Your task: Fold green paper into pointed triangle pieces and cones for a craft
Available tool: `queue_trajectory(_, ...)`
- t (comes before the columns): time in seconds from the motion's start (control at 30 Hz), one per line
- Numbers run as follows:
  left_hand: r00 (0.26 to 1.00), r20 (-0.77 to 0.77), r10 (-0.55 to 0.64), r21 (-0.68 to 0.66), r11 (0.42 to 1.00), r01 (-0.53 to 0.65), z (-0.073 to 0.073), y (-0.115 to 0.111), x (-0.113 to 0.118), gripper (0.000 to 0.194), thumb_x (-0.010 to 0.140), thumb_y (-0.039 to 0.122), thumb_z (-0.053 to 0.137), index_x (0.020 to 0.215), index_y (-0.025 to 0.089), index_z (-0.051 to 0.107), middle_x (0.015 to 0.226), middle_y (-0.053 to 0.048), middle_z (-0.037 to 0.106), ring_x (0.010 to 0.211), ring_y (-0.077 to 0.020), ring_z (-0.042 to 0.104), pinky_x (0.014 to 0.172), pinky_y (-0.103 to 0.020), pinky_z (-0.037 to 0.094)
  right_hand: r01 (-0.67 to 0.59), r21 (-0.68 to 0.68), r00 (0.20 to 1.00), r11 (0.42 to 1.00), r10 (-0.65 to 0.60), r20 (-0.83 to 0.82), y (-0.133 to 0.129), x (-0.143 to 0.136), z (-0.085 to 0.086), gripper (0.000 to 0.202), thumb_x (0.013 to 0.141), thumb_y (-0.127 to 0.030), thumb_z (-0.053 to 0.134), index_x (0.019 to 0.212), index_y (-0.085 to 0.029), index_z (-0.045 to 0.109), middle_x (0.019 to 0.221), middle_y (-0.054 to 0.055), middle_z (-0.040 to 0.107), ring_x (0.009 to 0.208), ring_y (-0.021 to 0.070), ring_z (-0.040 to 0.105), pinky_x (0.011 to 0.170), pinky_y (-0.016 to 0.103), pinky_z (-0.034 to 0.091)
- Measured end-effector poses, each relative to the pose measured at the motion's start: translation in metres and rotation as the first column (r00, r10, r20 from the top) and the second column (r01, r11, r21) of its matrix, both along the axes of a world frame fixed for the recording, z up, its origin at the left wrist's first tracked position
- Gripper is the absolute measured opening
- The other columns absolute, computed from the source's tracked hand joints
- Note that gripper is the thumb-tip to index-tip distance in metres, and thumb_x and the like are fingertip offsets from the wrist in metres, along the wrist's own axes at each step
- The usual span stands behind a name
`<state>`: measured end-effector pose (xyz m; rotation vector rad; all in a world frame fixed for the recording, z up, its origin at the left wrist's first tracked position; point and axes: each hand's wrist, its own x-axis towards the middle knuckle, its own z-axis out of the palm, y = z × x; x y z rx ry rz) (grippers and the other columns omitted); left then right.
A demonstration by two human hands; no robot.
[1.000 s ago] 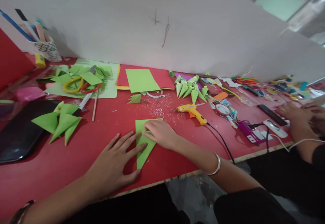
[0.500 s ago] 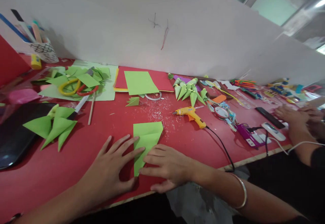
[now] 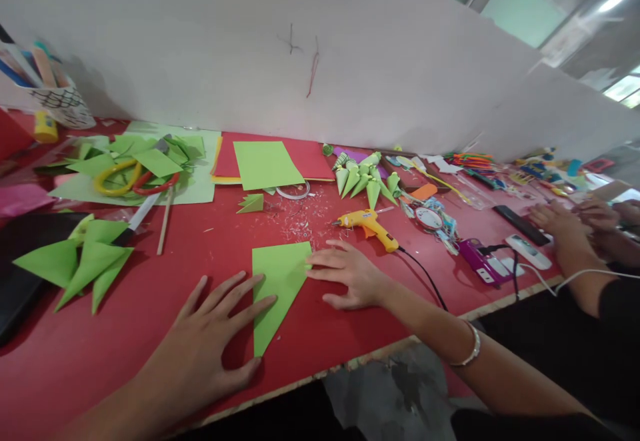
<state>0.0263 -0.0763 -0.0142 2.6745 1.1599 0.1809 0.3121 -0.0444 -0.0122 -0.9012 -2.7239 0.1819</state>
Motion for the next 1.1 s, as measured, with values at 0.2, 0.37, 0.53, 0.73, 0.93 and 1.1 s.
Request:
queue_trajectory(0.2,1.000,0.000,-0.020,-0.018,1.000,0.020,0.000,0.000,-0.002,0.058,0.075,0.053,0.046,0.129,0.045,0.028,0.141,0.005,0.031,0.124,-0.0287,0.033,0.102,-0.055,0.016,0.056,0.028,0.998,0.998,-0.056,0.007,-0.004,0.004,-0.001,0.036,0.080,-0.033,0.047,0.112,-0.019,0.056,0.117,0.009,0.057,0.108,0.0163,0.050,0.098,0.040,0.027)
queue_trajectory(0.37,0.999,-0.007,-0.036,-0.032,0.999,0.035,0.003,0.000,-0.002,0.060,0.074,0.050,0.049,0.130,0.044,0.028,0.142,0.003,0.028,0.126,-0.0287,0.031,0.102,-0.056,0.016,0.131,0.090,0.991,0.987,-0.133,0.015,-0.015,-0.006,-0.004,0.033,0.081,-0.024,0.044,0.111,-0.016,0.056,0.116,0.009,0.057,0.108,0.0177,0.050,0.098,0.039,0.031)
queue_trajectory(0.53,1.000,0.023,-0.015,-0.051,0.999,0.016,0.006,0.000,0.000,0.068,0.071,0.047,0.053,0.133,0.036,0.027,0.142,-0.001,0.028,0.126,-0.0299,0.030,0.102,-0.051,0.025,0.202,0.100,0.977,0.974,-0.207,0.052,-0.023,-0.019,-0.004,0.034,0.082,-0.022,0.043,0.112,-0.013,0.055,0.113,0.013,0.057,0.106,0.0208,0.050,0.094,0.041,0.036)
queue_trajectory(0.73,1.000,0.013,0.011,-0.060,0.998,-0.010,0.007,0.004,0.010,0.079,0.069,0.048,0.054,0.137,0.026,0.021,0.142,-0.010,0.025,0.126,-0.0320,0.028,0.101,-0.049,0.028,0.251,0.072,0.965,0.965,-0.255,0.063,-0.024,-0.028,-0.005,0.037,0.083,-0.021,0.040,0.117,-0.012,0.051,0.112,0.014,0.055,0.105,0.0229,0.047,0.091,0.040,0.040)
queue_trajectory(0.93,0.998,-0.007,0.063,-0.017,0.998,-0.064,0.006,0.009,0.012,0.071,0.076,0.049,0.046,0.137,0.022,0.021,0.142,-0.012,0.025,0.127,-0.0311,0.027,0.101,-0.049,0.026,0.303,-0.032,0.953,0.953,-0.303,-0.005,-0.027,-0.029,-0.003,0.038,0.084,-0.023,0.042,0.120,-0.014,0.047,0.114,0.013,0.053,0.105,0.0237,0.045,0.091,0.041,0.038)
queue_trajectory(1.1,0.997,0.043,0.057,-0.057,0.997,-0.055,0.013,0.015,0.007,0.071,0.077,0.043,0.050,0.135,0.018,0.020,0.136,-0.012,0.036,0.121,-0.0258,0.038,0.096,-0.040,0.036,0.304,-0.215,0.927,0.928,-0.340,-0.157,-0.026,-0.036,-0.004,0.049,0.084,-0.025,0.045,0.130,-0.019,0.030,0.116,0.010,0.049,0.107,0.0221,0.043,0.092,0.039,0.036)
